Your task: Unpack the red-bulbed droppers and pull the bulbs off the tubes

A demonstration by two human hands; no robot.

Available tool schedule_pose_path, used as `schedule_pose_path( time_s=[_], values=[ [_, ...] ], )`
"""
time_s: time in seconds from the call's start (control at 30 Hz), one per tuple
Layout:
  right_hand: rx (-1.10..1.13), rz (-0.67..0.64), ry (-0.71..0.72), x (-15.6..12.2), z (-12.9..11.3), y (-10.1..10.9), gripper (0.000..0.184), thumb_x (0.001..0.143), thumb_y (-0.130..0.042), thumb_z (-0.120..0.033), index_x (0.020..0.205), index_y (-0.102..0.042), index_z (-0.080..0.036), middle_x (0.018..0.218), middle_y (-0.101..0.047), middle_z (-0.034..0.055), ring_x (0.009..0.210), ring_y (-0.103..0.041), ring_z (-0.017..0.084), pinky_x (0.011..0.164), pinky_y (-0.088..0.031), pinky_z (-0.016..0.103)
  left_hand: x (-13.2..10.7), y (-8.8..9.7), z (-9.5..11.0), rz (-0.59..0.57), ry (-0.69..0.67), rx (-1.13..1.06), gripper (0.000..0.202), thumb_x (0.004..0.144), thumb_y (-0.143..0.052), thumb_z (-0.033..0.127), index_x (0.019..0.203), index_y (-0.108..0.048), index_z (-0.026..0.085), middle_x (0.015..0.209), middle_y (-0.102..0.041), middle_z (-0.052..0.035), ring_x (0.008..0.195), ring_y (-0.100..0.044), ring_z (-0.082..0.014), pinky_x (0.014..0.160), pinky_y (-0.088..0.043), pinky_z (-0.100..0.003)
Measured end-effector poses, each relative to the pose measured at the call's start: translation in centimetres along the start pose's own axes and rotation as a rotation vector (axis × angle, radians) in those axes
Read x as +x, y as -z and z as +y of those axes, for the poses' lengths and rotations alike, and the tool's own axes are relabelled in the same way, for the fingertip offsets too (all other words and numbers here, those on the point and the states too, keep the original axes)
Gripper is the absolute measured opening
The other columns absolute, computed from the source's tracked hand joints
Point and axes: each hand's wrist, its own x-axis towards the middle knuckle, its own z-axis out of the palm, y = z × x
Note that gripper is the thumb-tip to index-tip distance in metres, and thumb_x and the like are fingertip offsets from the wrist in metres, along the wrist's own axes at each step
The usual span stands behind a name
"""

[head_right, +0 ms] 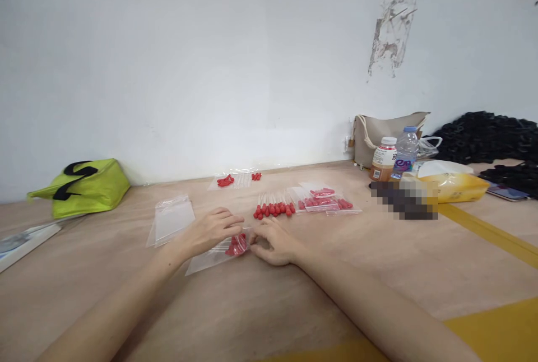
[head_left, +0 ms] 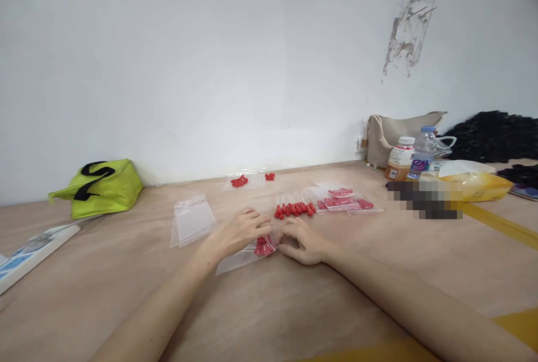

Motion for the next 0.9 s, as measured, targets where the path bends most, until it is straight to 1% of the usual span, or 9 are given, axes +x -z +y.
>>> schedule_pose_path(
  time_s=[0.07,0.13,0.2,0.3,0.4,0.5,0.6,0.7,0.9],
  values=[
    [0.111,0.039,-0.115,0.2,0.1,-0.4,0.014,0.080,-0.048,-0.019,0.084,-0.061,-0.020,0.081,-0.062,0.0009,0.082,-0.052,0.015,0.074,-0.038,0.028,-0.2,-0.4,0.8,0.020,0.059,-0.130,0.025,0.089,-0.034,0.014,0.104,-0.052,0.022,0.105,-0.058,-0.0036,0.091,-0.054,-0.0157,0.082,-0.039,-0.031],
    [0.212,0.053,-0.180,0.5,0.3,-0.9,0.017,0.082,-0.046,-0.021,0.086,-0.063,-0.020,0.080,-0.064,0.0009,0.074,-0.054,0.014,0.070,-0.040,0.027,-1.0,-1.1,1.6,0.063,0.190,-0.299,0.027,0.089,-0.033,0.019,0.111,-0.048,0.022,0.107,-0.058,-0.0039,0.096,-0.053,-0.0160,0.084,-0.041,-0.031],
    [0.298,0.033,-0.206,0.9,0.5,-1.5,0.018,0.081,-0.048,-0.026,0.089,-0.064,-0.020,0.078,-0.065,0.0003,0.068,-0.055,0.013,0.064,-0.041,0.025,-2.1,-1.9,2.2,0.092,0.310,-0.458,0.031,0.089,-0.034,0.025,0.119,-0.043,0.023,0.114,-0.055,-0.0048,0.102,-0.051,-0.0162,0.086,-0.042,-0.031],
    [0.345,-0.023,-0.230,1.1,0.6,-1.9,0.020,0.080,-0.051,-0.032,0.089,-0.065,-0.020,0.071,-0.065,-0.0018,0.062,-0.054,0.013,0.058,-0.040,0.023,-3.9,-3.0,2.8,0.089,0.358,-0.592,0.045,0.086,-0.042,0.034,0.129,-0.031,0.024,0.128,-0.045,-0.0071,0.114,-0.043,-0.0191,0.093,-0.038,-0.036],
    [0.370,-0.075,-0.248,1.2,0.4,-1.9,0.019,0.077,-0.055,-0.034,0.084,-0.065,-0.019,0.064,-0.062,-0.0030,0.058,-0.051,0.011,0.055,-0.038,0.022,-4.7,-3.7,3.0,0.097,0.406,-0.645,0.054,0.083,-0.047,0.039,0.132,-0.028,0.023,0.130,-0.043,-0.0091,0.116,-0.042,-0.0218,0.094,-0.037,-0.039],
    [0.462,-0.149,-0.271,1.4,0.2,-1.8,0.019,0.074,-0.058,-0.031,0.087,-0.062,-0.019,0.068,-0.060,-0.0031,0.061,-0.051,0.010,0.057,-0.039,0.021,-4.6,-3.8,3.2,0.122,0.471,-0.675,0.054,0.082,-0.047,0.040,0.130,-0.030,0.023,0.126,-0.046,-0.0082,0.112,-0.045,-0.0212,0.092,-0.038,-0.037],
    [0.577,-0.138,-0.329,1.5,0.0,-1.5,0.032,0.064,-0.067,-0.028,0.092,-0.057,-0.017,0.084,-0.060,-0.0003,0.074,-0.054,0.011,0.066,-0.042,0.023,-4.3,-3.7,3.4,0.144,0.512,-0.689,0.051,0.082,-0.047,0.041,0.128,-0.033,0.023,0.125,-0.048,-0.0067,0.111,-0.046,-0.0207,0.092,-0.038,-0.036],
    [0.618,-0.101,-0.364,1.5,-0.4,-1.2,0.046,0.055,-0.073,-0.027,0.094,-0.054,-0.017,0.096,-0.057,0.0022,0.084,-0.052,0.014,0.073,-0.042,0.026,-4.2,-3.5,3.6,0.163,0.524,-0.707,0.050,0.082,-0.048,0.041,0.126,-0.036,0.024,0.123,-0.050,-0.0054,0.110,-0.047,-0.0205,0.093,-0.037,-0.035],
    [0.702,-0.155,-0.366,1.6,-0.6,-1.4,0.050,0.054,-0.073,-0.028,0.098,-0.051,-0.016,0.092,-0.058,0.0023,0.079,-0.053,0.013,0.069,-0.043,0.025,-4.2,-3.5,3.5,0.161,0.515,-0.737,0.048,0.080,-0.050,0.041,0.124,-0.040,0.025,0.120,-0.052,-0.0045,0.108,-0.048,-0.0200,0.092,-0.037,-0.034]
  ],
)
